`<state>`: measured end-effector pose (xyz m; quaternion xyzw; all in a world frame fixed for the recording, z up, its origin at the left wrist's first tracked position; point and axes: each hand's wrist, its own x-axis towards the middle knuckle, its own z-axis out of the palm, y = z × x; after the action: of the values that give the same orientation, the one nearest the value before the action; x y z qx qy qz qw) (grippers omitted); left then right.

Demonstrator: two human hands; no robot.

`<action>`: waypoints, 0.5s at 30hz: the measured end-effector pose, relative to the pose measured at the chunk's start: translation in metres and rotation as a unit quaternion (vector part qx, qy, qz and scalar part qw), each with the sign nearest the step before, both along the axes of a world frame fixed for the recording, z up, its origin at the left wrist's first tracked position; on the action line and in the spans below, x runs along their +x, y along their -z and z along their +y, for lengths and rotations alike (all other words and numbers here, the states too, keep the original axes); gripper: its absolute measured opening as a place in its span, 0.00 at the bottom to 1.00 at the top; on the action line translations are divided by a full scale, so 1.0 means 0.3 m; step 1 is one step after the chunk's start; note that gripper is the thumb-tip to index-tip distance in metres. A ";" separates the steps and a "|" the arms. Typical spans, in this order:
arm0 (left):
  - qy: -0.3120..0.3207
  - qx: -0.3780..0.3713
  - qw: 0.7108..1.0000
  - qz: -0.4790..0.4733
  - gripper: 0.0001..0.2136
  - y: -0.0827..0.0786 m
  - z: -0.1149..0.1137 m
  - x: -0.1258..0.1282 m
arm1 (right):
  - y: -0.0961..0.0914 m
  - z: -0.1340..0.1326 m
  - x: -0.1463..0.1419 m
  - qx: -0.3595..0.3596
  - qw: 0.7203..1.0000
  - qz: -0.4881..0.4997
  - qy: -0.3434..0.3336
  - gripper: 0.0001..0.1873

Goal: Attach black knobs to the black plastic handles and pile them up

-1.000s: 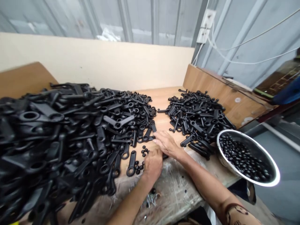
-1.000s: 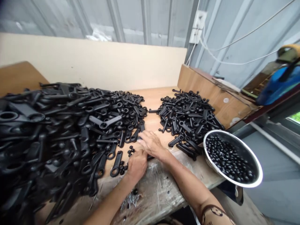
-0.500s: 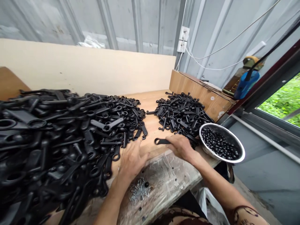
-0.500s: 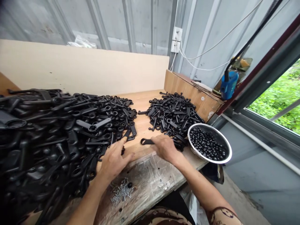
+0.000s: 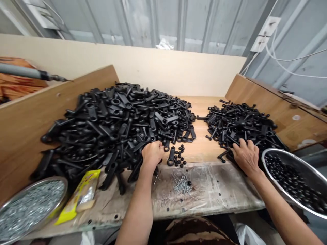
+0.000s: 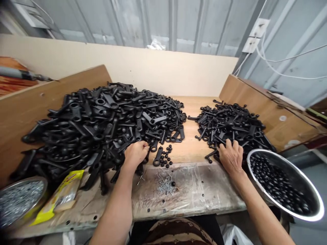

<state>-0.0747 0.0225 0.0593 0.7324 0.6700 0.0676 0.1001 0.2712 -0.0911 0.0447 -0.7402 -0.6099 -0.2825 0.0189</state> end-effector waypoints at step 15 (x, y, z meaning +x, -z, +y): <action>0.088 -0.059 0.994 0.022 0.14 0.080 -0.038 0.125 | -0.006 0.304 -0.443 -0.269 0.921 0.198 -0.202 0.12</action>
<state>-0.0374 0.0110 0.0354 0.7825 0.6081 0.0025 0.1336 0.1383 0.0002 0.0463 -0.6188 -0.7836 0.0542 -0.0042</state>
